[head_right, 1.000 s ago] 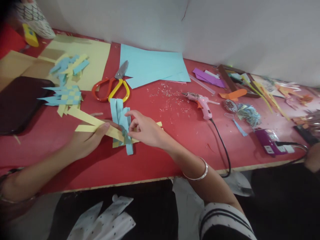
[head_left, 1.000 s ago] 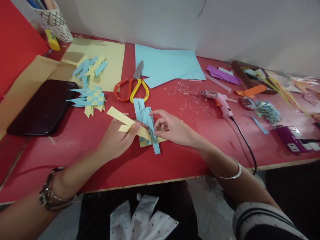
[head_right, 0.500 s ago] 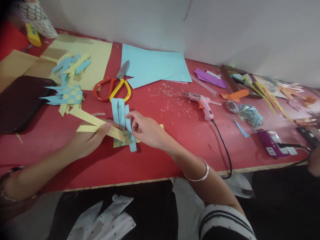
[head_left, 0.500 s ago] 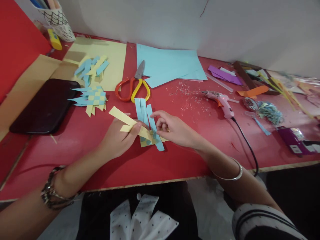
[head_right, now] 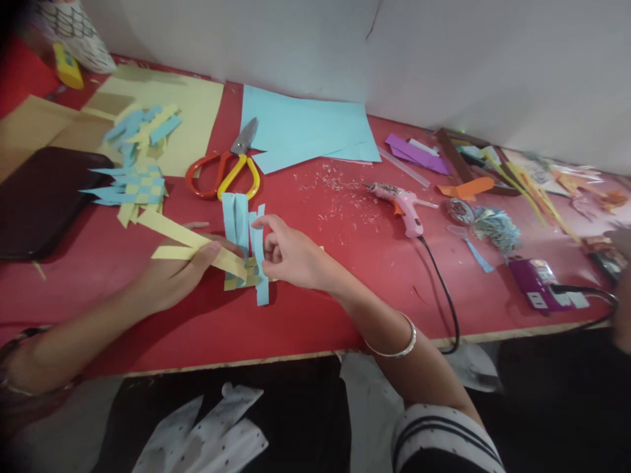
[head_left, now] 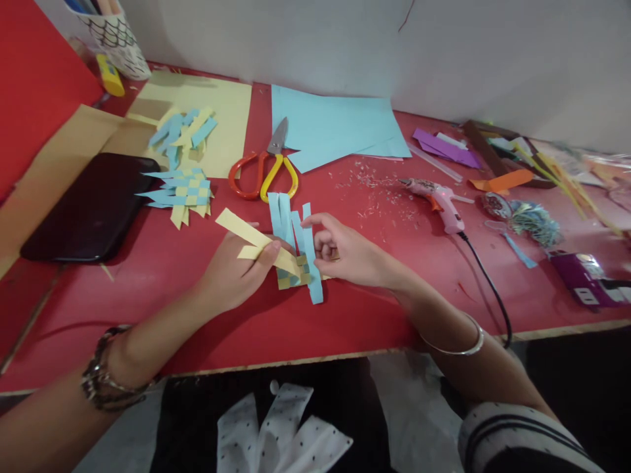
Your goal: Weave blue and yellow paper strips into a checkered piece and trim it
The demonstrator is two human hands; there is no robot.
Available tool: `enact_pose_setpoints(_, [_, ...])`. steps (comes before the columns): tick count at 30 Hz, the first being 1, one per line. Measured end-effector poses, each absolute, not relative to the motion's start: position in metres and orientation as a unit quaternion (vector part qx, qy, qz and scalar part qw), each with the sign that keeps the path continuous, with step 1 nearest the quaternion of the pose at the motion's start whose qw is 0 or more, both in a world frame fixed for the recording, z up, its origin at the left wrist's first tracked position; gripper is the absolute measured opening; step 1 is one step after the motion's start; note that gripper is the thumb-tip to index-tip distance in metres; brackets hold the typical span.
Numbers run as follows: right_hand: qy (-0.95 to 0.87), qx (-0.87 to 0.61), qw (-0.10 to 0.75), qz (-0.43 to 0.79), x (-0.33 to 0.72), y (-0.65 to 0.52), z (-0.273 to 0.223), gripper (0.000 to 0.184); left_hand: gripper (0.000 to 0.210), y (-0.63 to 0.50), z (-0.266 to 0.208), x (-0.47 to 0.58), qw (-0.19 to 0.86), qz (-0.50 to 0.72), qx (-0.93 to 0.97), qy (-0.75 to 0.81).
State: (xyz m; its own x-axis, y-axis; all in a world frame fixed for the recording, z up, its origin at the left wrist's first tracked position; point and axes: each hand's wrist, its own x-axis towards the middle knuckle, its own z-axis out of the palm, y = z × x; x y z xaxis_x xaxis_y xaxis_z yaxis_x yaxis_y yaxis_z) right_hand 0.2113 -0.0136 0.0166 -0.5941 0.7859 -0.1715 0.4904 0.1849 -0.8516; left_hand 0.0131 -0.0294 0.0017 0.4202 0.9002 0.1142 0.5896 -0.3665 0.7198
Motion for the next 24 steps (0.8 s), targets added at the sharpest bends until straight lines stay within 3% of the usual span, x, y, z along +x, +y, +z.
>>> enact_pose_setpoints(9, [-0.748,-0.426,0.149,0.487,0.209,-0.0148,0.0192,0.048,0.037,-0.0313,0.0016,0.012,0.435,0.275,0.699,0.496])
enact_pose_setpoints(24, [-0.763,-0.435,0.119,0.464,0.2066,-0.0157,0.0249,0.049,0.028,-0.0253,0.0048,0.0074,0.355,0.225,0.771,0.478])
